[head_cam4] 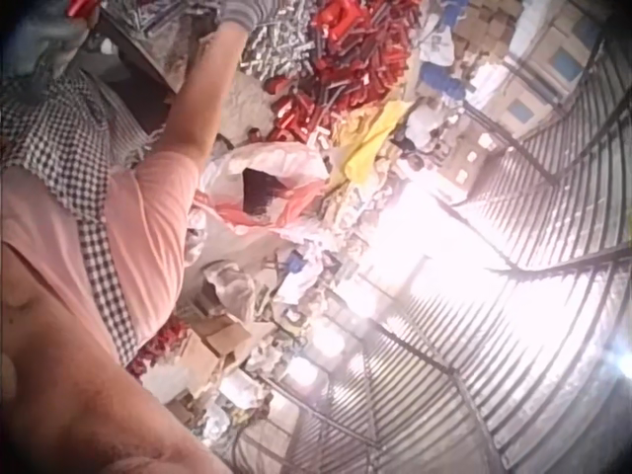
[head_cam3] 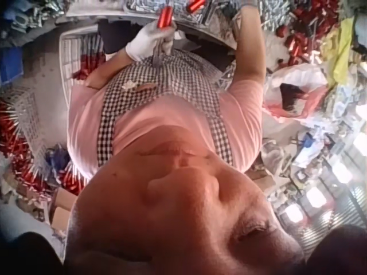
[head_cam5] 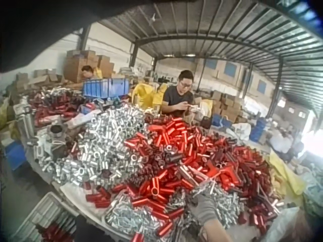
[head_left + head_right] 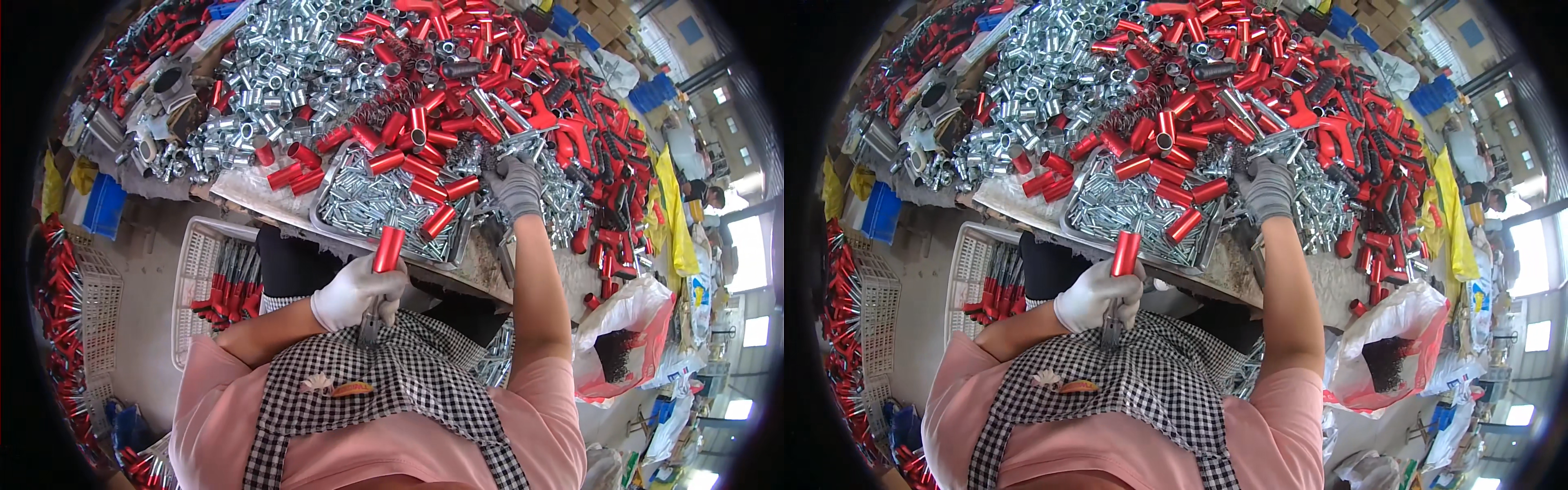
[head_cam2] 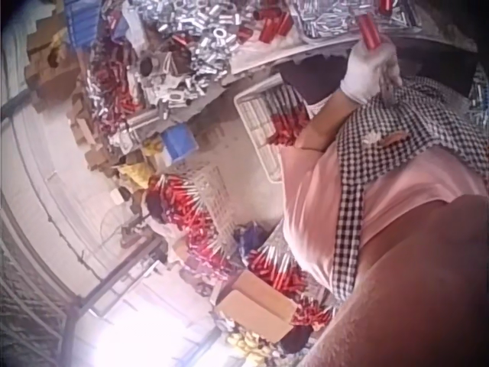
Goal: The worker is assembling red plastic sleeves onto silver metal pipe connectors using a manual hand-operated crimping tool at a factory workstation.
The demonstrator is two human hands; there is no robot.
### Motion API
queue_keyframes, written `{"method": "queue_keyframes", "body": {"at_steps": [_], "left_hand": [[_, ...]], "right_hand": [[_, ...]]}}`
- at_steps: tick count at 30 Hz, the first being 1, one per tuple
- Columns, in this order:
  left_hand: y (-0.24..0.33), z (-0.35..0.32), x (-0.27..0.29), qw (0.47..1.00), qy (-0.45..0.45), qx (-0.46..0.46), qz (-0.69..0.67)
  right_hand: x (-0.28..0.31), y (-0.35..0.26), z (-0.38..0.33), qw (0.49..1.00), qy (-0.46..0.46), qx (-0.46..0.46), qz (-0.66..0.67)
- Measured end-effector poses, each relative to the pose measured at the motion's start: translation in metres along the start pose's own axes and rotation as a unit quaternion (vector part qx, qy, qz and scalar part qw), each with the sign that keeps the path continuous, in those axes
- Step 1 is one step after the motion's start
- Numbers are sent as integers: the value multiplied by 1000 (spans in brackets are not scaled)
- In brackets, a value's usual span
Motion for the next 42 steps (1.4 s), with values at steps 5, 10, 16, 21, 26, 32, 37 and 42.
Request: {"method": "queue_keyframes", "body": {"at_steps": [5,10,16,21,26,32,37,42], "left_hand": [[35,9,3,973,82,-64,208],[65,9,6,813,118,-257,509],[58,17,6,734,84,-280,613],[72,17,16,767,97,-249,583],[81,14,19,783,111,-261,554],[82,15,24,831,106,-238,491],[86,18,23,829,87,-223,504],[77,19,31,829,78,-231,503]], "right_hand": [[8,32,-19,922,247,-16,299],[82,-56,-82,889,181,219,358],[102,-131,-133,830,41,481,280],[93,-137,-113,882,-14,354,311],[51,-103,9,755,-287,260,530],[6,-55,225,984,-44,-104,140],[-69,-21,268,923,-7,-268,275],[-51,-26,223,773,-206,-126,586]]}}
Point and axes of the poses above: each hand's wrist, its own z-axis towards the middle knuckle, its own x-axis out of the back of the hand, y = z × x, the point moved 7 cm from there along z, towards the middle knuckle, and after that the axes turned 6 degrees about -z, right-handed, at the moved point
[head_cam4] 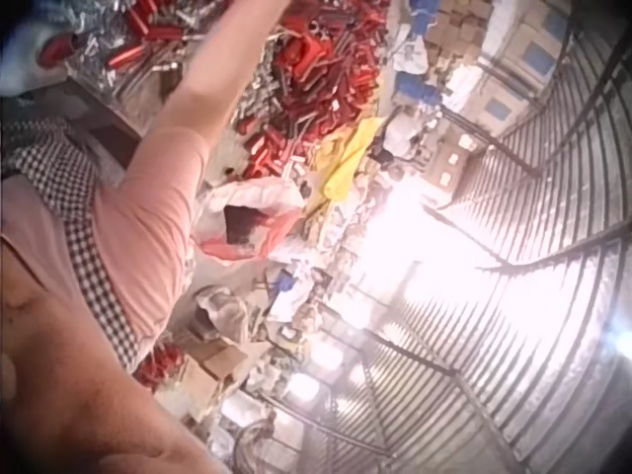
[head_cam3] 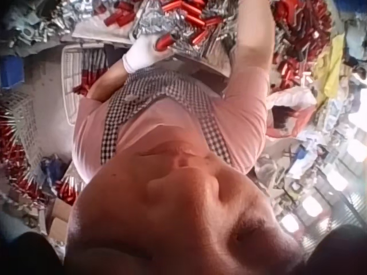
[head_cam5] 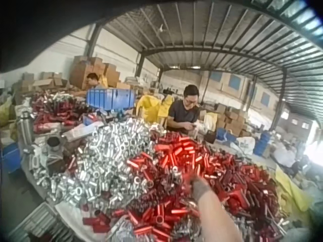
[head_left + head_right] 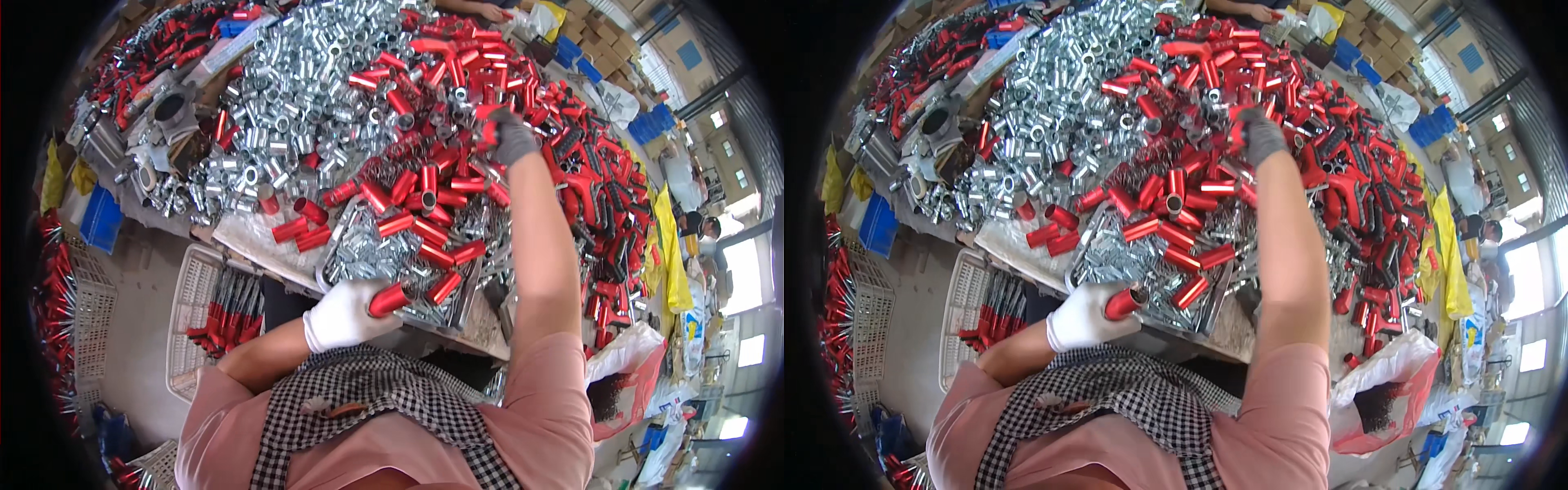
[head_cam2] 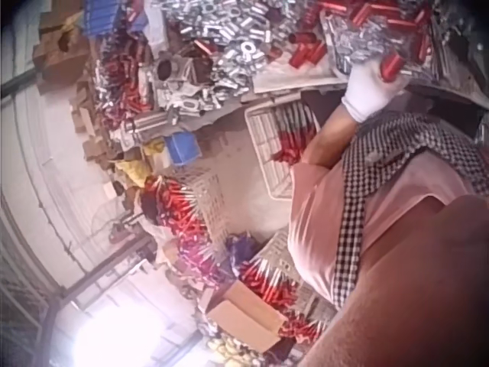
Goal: The worker is assembling red plastic sleeves onto silver metal pipe connectors using a manual hand-operated crimping tool at a factory workstation.
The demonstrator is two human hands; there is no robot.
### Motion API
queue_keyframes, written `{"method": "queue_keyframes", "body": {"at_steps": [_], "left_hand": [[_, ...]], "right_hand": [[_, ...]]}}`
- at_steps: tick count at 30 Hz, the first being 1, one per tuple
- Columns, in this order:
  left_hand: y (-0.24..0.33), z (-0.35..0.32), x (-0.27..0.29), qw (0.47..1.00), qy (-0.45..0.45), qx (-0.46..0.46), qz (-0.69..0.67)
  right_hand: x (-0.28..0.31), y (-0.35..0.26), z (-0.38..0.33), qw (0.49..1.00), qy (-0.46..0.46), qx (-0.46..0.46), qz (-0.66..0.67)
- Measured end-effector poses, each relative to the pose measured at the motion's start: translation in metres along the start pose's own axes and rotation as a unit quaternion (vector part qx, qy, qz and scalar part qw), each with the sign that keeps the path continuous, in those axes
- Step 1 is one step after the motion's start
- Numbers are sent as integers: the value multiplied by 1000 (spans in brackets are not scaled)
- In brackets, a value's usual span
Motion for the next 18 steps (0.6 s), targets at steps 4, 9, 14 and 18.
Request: {"method": "queue_keyframes", "body": {"at_steps": [4,9,14,18], "left_hand": [[4,-4,1,999,12,-30,39],[9,-4,-11,984,-8,-96,147],[6,-22,-15,956,-11,-118,270],[11,-31,-41,924,-85,-145,343]], "right_hand": [[-6,-15,-149,918,-13,156,365],[-17,32,-280,935,-148,86,311],[-49,48,-377,980,-179,47,-69],[-81,72,-399,956,-252,10,-151]]}}
Point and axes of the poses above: each hand's wrist, its own z-axis towards the middle knuckle, its own x-axis out of the back of the hand, y = z × x, the point moved 7 cm from there along z, towards the middle knuckle, and after that the axes turned 6 degrees about -z, right-handed, at the moved point
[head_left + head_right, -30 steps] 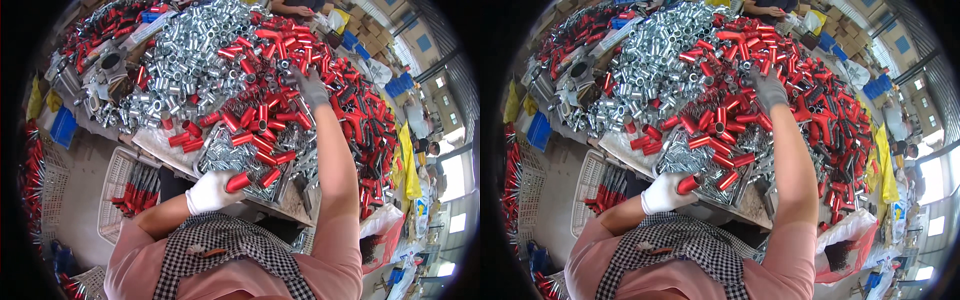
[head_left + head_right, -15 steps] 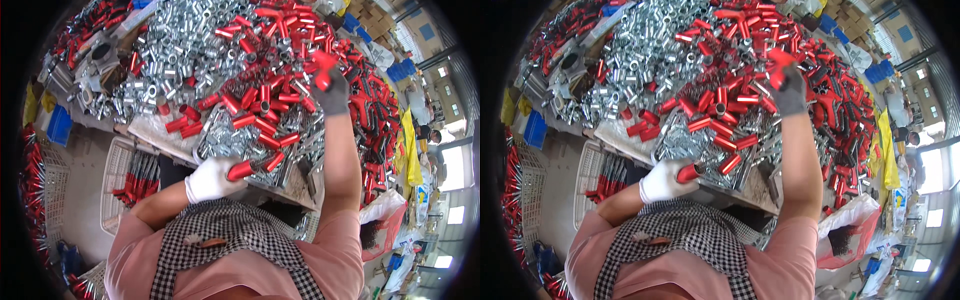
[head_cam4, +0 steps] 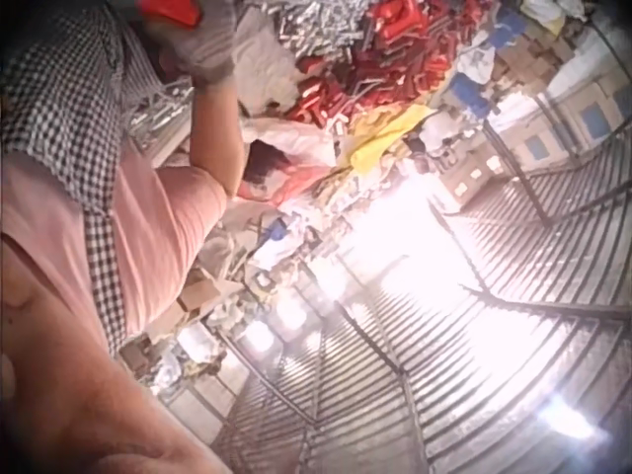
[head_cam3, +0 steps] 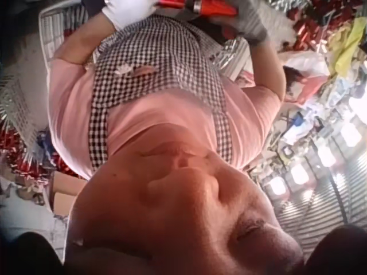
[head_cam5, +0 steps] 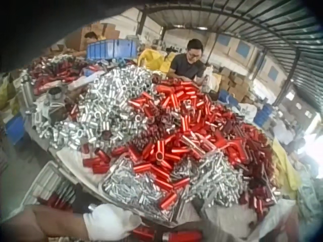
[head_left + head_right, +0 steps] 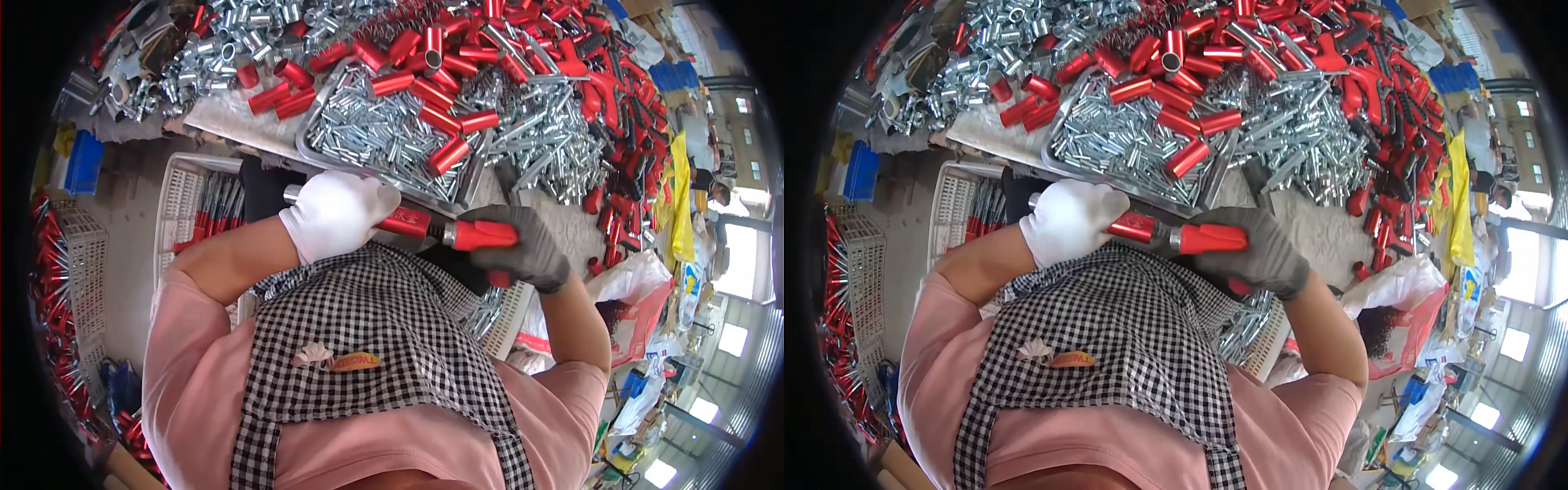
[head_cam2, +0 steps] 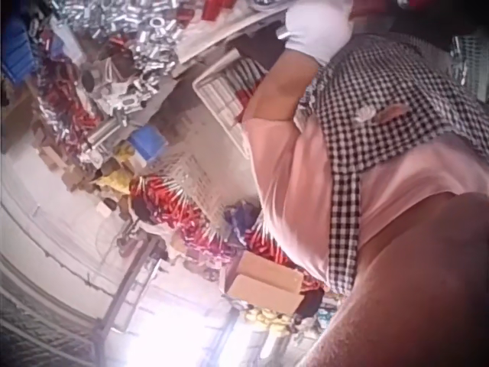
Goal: The worker is assembling red plastic sleeves onto silver metal pipe connectors using a manual hand-operated crimping tool at a factory workstation.
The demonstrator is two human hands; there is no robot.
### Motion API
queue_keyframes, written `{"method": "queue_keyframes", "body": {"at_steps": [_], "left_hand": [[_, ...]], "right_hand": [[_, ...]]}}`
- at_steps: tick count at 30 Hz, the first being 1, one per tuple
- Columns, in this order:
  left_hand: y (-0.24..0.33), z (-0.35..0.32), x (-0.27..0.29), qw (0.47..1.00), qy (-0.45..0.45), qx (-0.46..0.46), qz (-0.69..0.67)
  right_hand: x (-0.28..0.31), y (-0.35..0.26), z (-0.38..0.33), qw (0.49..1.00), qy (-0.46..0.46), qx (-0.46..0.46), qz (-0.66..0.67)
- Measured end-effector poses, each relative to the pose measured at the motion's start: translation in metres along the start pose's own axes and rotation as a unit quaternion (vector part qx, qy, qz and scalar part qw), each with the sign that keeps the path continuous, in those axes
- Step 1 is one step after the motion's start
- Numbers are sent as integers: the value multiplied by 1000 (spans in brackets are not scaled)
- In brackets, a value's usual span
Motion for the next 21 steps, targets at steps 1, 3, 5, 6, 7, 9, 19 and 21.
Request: {"method": "queue_keyframes", "body": {"at_steps": [1,3,5,6,7,9,19,21], "left_hand": [[4,0,-8,998,-59,16,28],[11,3,-13,991,-112,56,-49],[12,-1,-30,960,-196,90,-178],[14,-8,-42,913,-265,79,-299],[19,-15,-49,847,-327,66,-414],[25,-27,-53,741,-443,181,-472],[18,-9,-25,957,-236,117,-125],[11,-5,-16,978,-184,84,-59]], "right_hand": [[-6,-4,-2,994,19,69,-80],[-27,-40,-7,889,53,265,-368],[-38,-47,-16,809,71,374,-448],[-49,-49,-28,708,92,472,-517],[-56,-44,-31,664,76,525,-527],[-64,-46,-34,656,48,554,-511],[-59,-17,-17,824,136,381,-396],[-53,31,4,998,26,39,50]]}}
Point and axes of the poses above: each hand's wrist, its own z-axis towards the middle knuckle, its own x-axis out of the back of the hand, y = z × x, the point moved 7 cm from there along z, towards the middle knuckle, and after that the axes turned 6 degrees about -z, right-handed, at the moved point
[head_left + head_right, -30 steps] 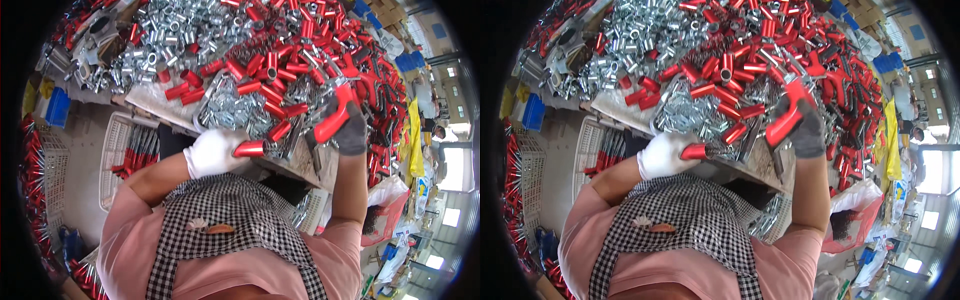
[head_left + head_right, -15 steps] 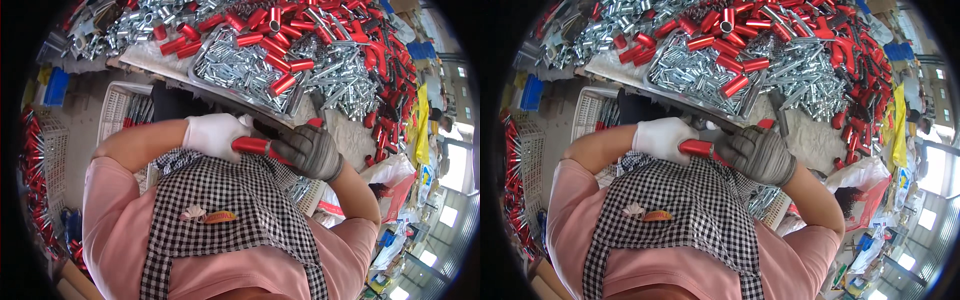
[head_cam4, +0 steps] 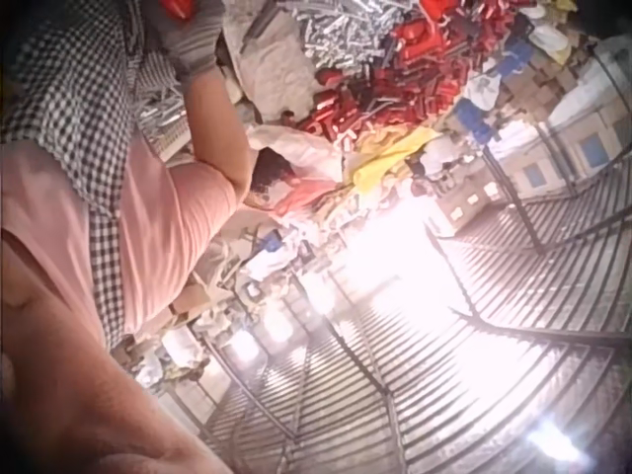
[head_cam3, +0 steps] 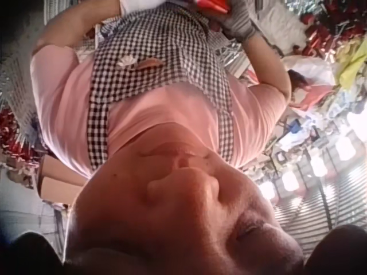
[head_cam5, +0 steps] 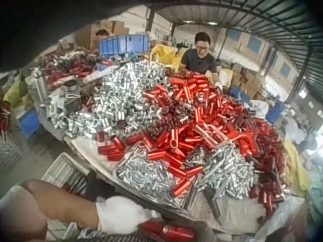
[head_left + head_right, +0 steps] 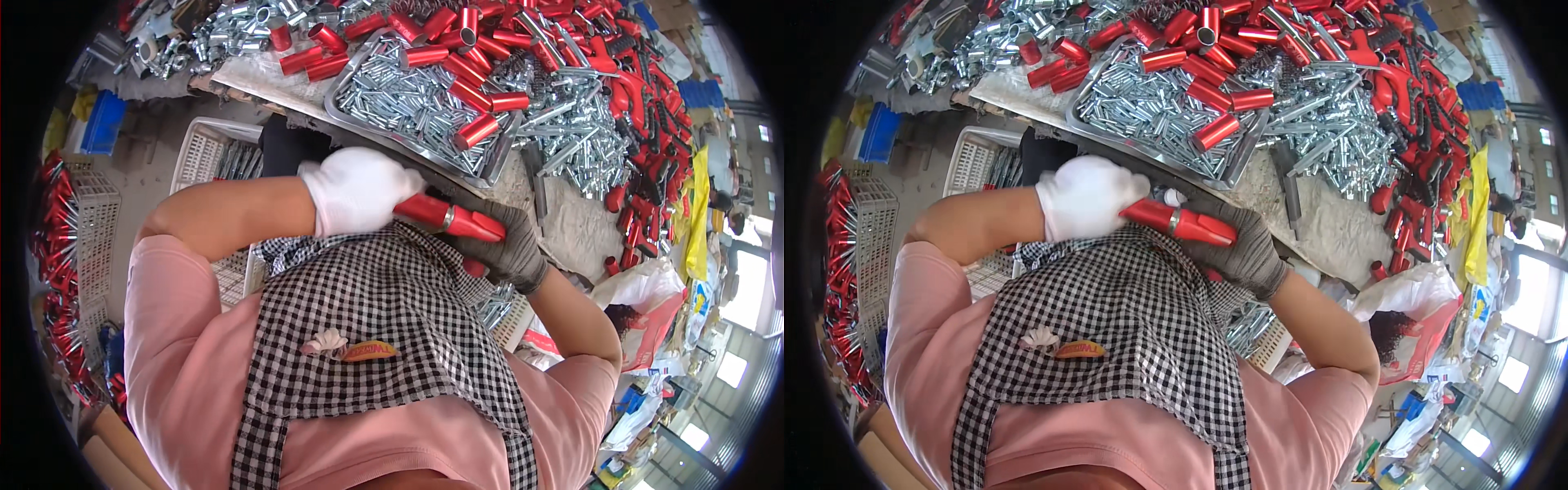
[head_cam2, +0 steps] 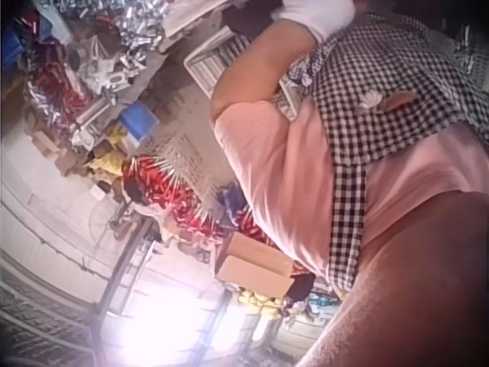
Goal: The worker is assembling red plastic sleeves onto silver metal pipe connectors using a manual hand-operated crimping tool at a factory workstation.
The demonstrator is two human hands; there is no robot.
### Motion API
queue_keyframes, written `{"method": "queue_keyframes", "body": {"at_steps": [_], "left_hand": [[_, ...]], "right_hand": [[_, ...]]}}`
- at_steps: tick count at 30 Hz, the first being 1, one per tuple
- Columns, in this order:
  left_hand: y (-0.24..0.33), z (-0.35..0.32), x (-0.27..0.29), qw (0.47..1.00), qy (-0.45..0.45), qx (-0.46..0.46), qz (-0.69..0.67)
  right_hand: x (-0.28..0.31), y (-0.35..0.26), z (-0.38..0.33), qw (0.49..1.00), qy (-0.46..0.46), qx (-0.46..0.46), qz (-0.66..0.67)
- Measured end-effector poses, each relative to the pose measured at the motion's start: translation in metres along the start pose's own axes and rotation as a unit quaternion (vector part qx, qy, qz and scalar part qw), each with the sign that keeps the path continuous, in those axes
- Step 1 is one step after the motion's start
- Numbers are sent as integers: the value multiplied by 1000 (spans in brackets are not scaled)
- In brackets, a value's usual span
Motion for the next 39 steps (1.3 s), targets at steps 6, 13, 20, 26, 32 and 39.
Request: {"method": "queue_keyframes", "body": {"at_steps": [6,13,20,26,32,39], "left_hand": [[8,-2,33,966,145,-97,192],[14,4,57,955,143,-126,230],[5,17,34,995,-66,-58,-38],[16,10,11,970,-176,-42,-165],[14,17,32,995,-104,6,-3],[16,12,48,998,-33,-33,32]], "right_hand": [[-5,-15,8,994,-2,-19,107],[-10,-8,8,923,-13,-103,371],[12,-80,0,939,87,188,-276],[-5,-74,-31,677,87,470,-560],[10,-60,-10,850,94,296,-426],[7,-72,-15,834,147,375,-377]]}}
Point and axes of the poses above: each hand's wrist, its own z-axis towards the middle knuckle, its own x-axis out of the back of the hand, y = z × x, the point moved 7 cm from there along z, towards the middle knuckle, and after that the axes turned 6 degrees about -z, right-handed, at the moved point
